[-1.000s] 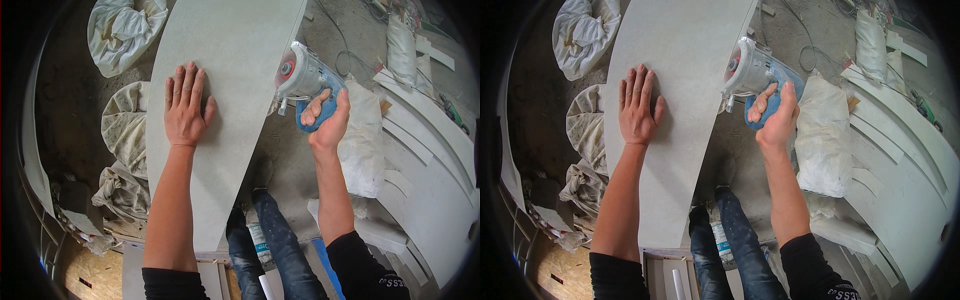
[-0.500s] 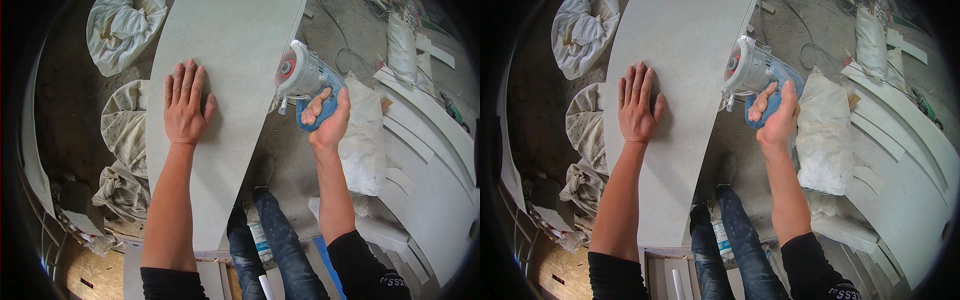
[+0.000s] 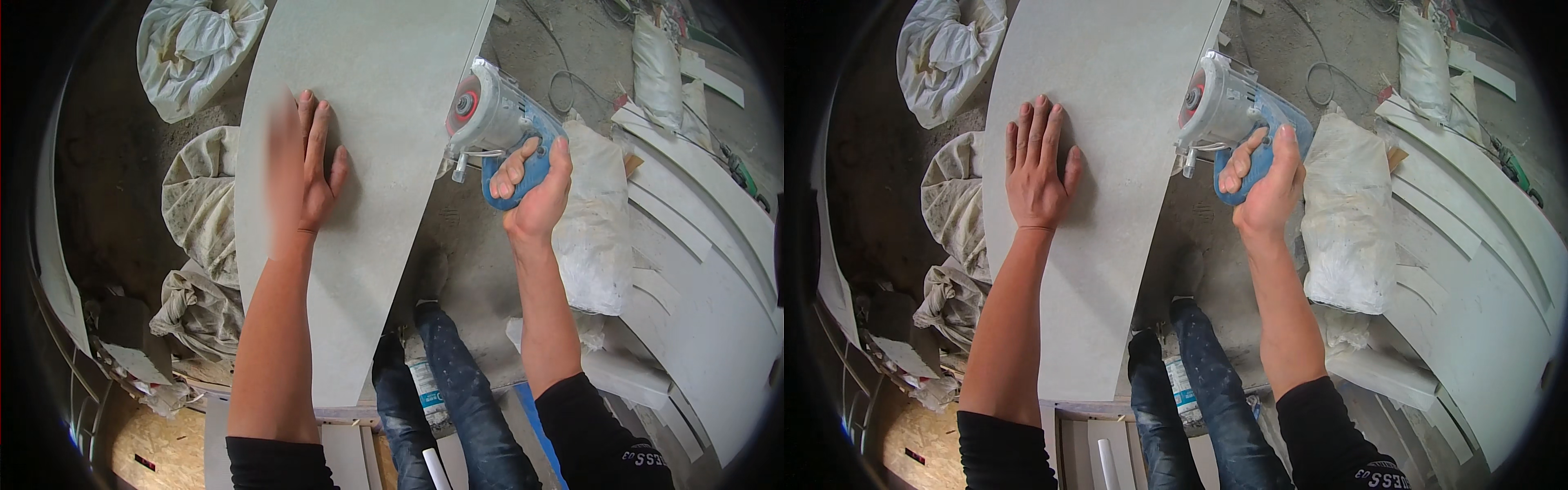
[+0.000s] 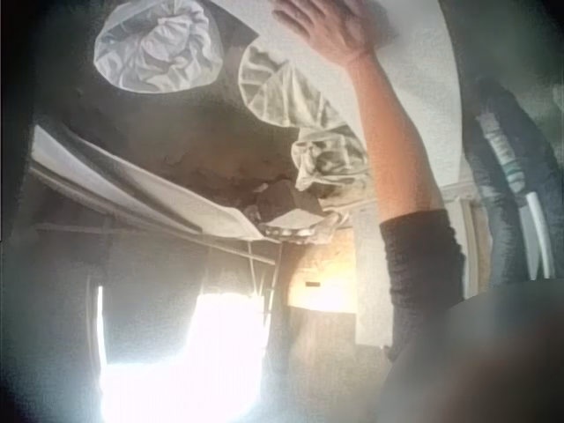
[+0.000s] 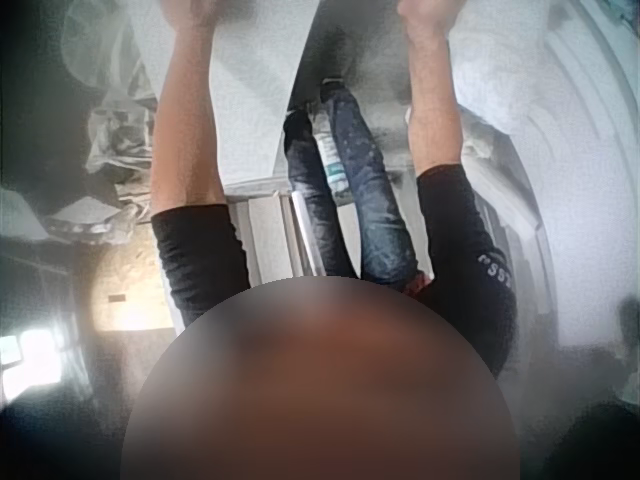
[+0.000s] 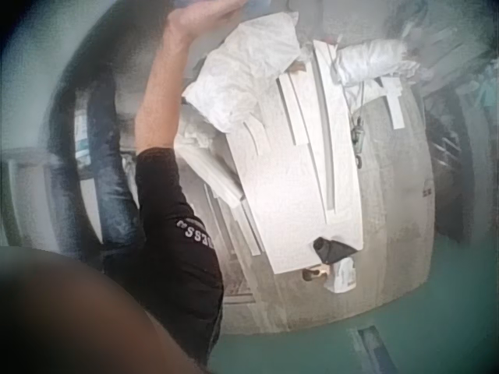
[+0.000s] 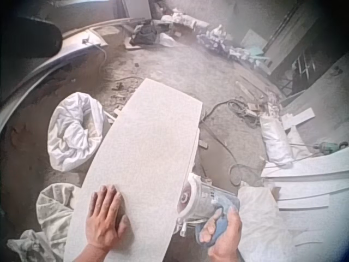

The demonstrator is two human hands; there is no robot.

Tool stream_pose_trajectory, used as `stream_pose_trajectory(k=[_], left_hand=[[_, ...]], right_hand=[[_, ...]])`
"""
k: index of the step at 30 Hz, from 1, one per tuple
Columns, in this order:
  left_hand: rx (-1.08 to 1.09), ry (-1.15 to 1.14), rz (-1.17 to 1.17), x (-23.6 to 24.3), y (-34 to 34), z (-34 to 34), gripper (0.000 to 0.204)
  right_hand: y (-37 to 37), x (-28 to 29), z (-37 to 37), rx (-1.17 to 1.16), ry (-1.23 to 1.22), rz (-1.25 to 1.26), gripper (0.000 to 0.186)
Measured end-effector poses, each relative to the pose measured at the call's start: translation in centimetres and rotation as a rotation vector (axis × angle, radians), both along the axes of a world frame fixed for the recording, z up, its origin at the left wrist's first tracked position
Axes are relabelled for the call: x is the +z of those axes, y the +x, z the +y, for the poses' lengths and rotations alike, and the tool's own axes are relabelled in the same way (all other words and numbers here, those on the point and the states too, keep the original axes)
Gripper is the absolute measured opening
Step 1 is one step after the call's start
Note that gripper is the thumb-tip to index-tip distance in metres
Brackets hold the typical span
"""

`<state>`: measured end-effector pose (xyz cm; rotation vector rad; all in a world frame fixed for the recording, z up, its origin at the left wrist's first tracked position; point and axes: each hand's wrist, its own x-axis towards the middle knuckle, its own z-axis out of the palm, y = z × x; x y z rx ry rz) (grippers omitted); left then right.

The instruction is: Cutting a large porcelain tile with a handheld electric tile cutter.

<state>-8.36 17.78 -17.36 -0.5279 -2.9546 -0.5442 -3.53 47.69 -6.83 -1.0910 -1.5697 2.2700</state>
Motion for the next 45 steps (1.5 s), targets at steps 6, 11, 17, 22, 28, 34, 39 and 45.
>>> stream_pose_trajectory(k=[6,11,17,22,28,34,39,45], left_hand=[[0.002,-0.007,0.000,0.1,0.0,0.0,0.065],[0.000,-0.005,0.000,0.0,0.1,0.0,0.065],[-0.003,-0.007,0.002,0.2,0.0,0.0,0.065],[-0.003,0.007,0.008,0.0,0.1,0.1,0.065],[-0.002,-0.005,0.013,0.1,0.1,-0.1,0.065],[0.000,-0.005,0.002,0.1,0.1,0.1,0.066],[-0.001,-0.009,0.008,-0.1,0.2,-0.1,0.065],[-0.003,-0.010,0.025,-0.1,0.0,-0.1,0.065]], right_hand=[[0.3,-0.1,-0.1,0.008,0.001,0.012,0.052],[0.7,0.0,-0.2,0.005,-0.007,0.015,0.051],[1.1,0.0,-0.2,0.004,-0.018,0.020,0.051],[1.3,-0.1,-0.3,0.006,-0.010,0.021,0.051],[1.6,0.1,-0.7,-0.011,-0.010,0.000,0.051],[1.7,-0.2,-0.4,-0.004,-0.015,0.015,0.051],[2.0,-0.1,-0.7,0.014,-0.005,0.014,0.051],[2.0,-0.1,-0.8,0.001,0.002,0.017,0.052]])
